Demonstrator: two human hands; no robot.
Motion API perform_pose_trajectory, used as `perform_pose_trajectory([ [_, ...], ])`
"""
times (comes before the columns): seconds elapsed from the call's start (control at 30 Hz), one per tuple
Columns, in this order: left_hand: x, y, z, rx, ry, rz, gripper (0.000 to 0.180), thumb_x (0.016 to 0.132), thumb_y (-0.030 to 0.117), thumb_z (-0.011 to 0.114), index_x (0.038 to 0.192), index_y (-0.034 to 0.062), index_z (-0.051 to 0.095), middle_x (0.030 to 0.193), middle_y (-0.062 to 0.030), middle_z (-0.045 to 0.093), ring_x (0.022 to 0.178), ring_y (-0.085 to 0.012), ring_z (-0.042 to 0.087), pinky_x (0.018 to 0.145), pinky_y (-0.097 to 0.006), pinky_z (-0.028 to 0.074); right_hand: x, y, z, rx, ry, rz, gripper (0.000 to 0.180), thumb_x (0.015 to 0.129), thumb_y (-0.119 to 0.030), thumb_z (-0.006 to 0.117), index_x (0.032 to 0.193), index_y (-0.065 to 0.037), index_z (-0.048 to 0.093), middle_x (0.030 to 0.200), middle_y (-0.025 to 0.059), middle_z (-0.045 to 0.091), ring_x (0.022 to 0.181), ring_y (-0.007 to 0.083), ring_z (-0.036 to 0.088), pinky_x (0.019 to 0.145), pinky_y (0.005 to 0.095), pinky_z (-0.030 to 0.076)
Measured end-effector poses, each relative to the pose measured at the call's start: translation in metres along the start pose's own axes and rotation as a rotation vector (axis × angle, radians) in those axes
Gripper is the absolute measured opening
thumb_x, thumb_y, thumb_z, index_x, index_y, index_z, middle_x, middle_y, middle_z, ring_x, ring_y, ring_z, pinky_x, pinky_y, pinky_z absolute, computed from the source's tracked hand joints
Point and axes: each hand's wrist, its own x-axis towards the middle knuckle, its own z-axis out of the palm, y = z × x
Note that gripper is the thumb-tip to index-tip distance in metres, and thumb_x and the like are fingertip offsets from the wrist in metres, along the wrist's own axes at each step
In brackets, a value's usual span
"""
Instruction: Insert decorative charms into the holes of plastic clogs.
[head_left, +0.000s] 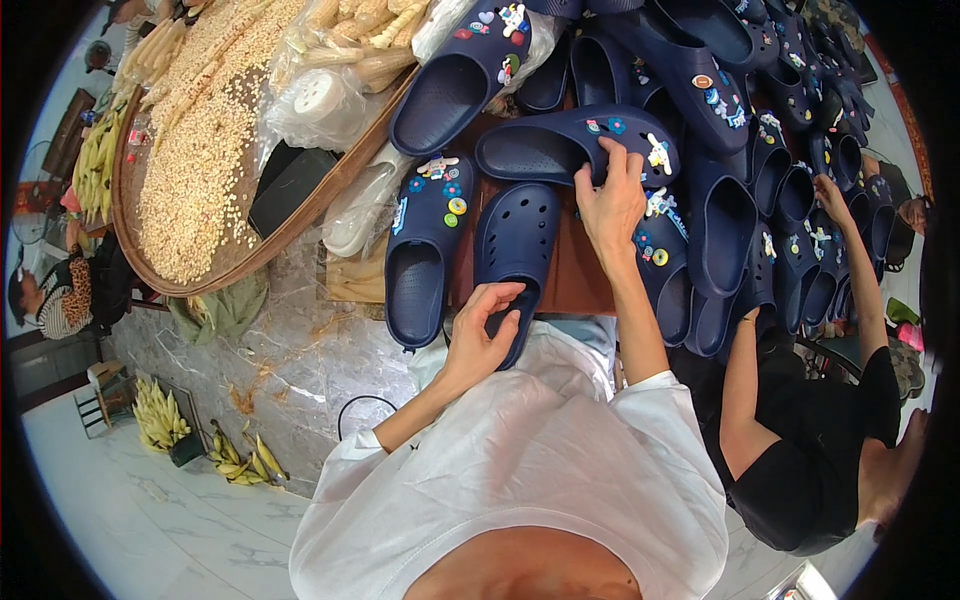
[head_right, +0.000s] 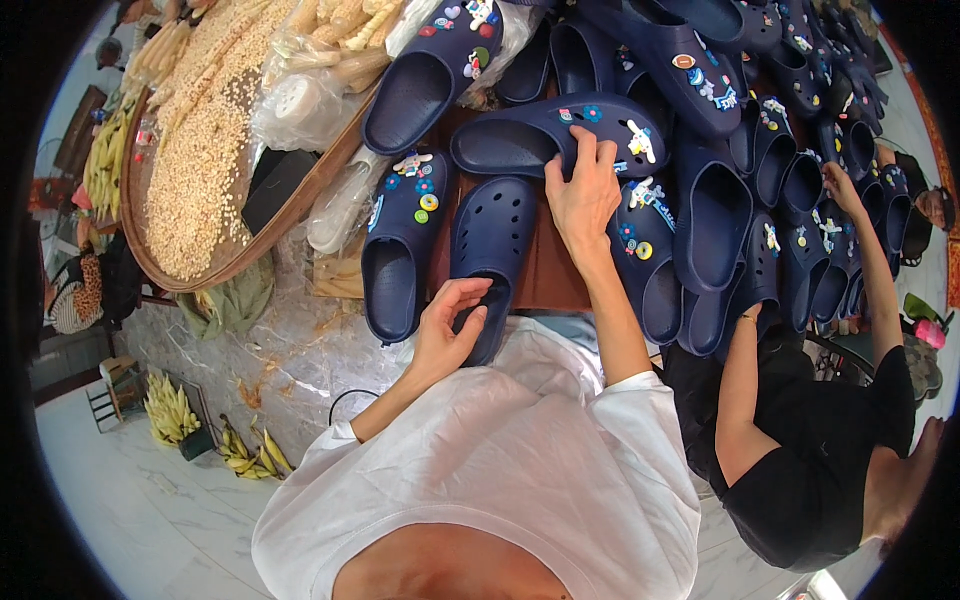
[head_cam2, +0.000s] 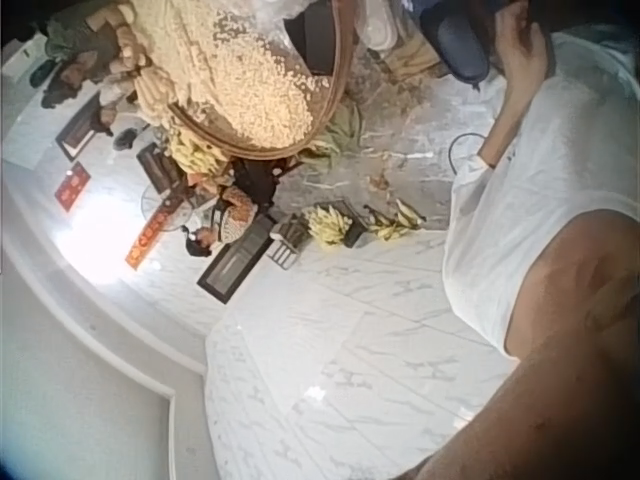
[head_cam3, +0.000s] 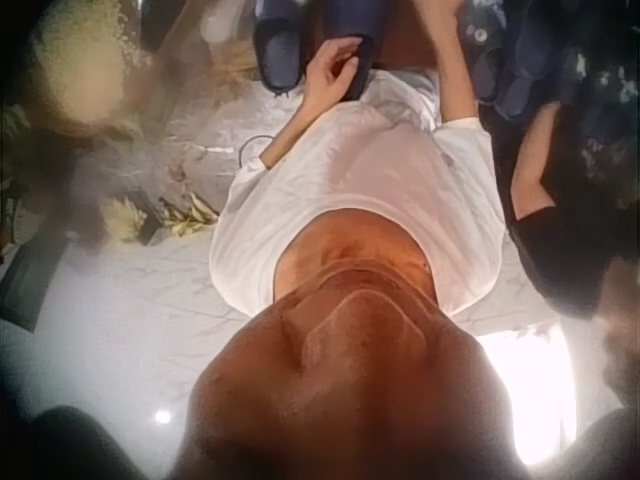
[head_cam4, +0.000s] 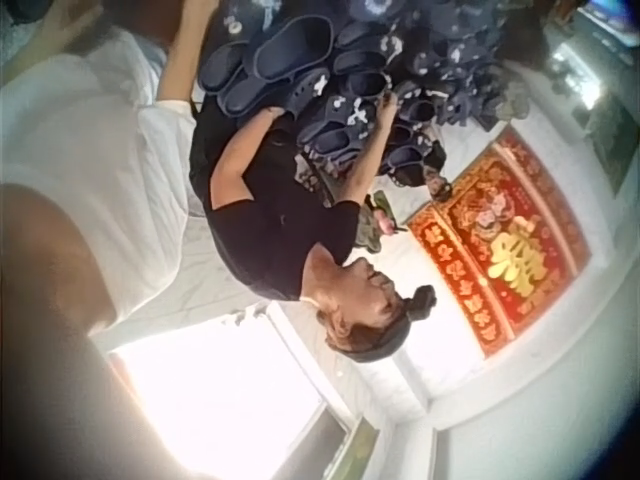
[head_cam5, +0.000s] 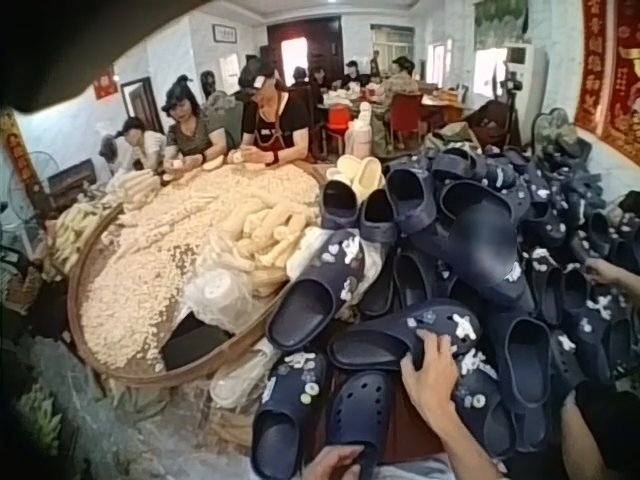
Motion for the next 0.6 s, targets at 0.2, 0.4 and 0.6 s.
perform_pose_trajectory([
  [0.2,0.001,-0.003,0.001,0.0,0.036,0.031,0.032,0.088,0.0,0.058,0.12,-0.0005,0.062,0.116,-0.0128,0.063,0.106,-0.0233,0.062,0.095,-0.033,0.049,0.017,-0.006,0.002,0.051,0.04,-0.023,0.032,0.075,-0.004,0.066,0.106,-0.009,0.065,0.089,0.0108,0.059,0.07,0.0314,0.065,0.065,0.0415,0.053],
  [0.4,-0.002,-0.006,-0.001,-0.017,0.041,0.035,0.032,0.088,0.0,0.059,0.12,0.0004,0.062,0.115,-0.0129,0.063,0.106,-0.0239,0.063,0.094,-0.033,0.05,0.042,-0.022,0.004,0.007,0.134,-0.244,0.024,0.074,-0.001,0.064,0.096,-0.011,0.068,0.084,0.0081,0.062,0.073,0.0292,0.066,0.064,0.0399,0.053],
  [0.6,-0.004,-0.002,0.0,0.006,0.004,0.011,0.032,0.09,-0.004,0.059,0.121,-0.0005,0.061,0.12,-0.0111,0.06,0.112,-0.0201,0.06,0.101,-0.032,0.047,0.065,-0.024,0.03,0.006,0.16,-0.256,0.024,0.074,-0.001,0.064,0.096,-0.01,0.066,0.086,0.009,0.063,0.072,0.0306,0.067,0.063,0.0415,0.054],
])
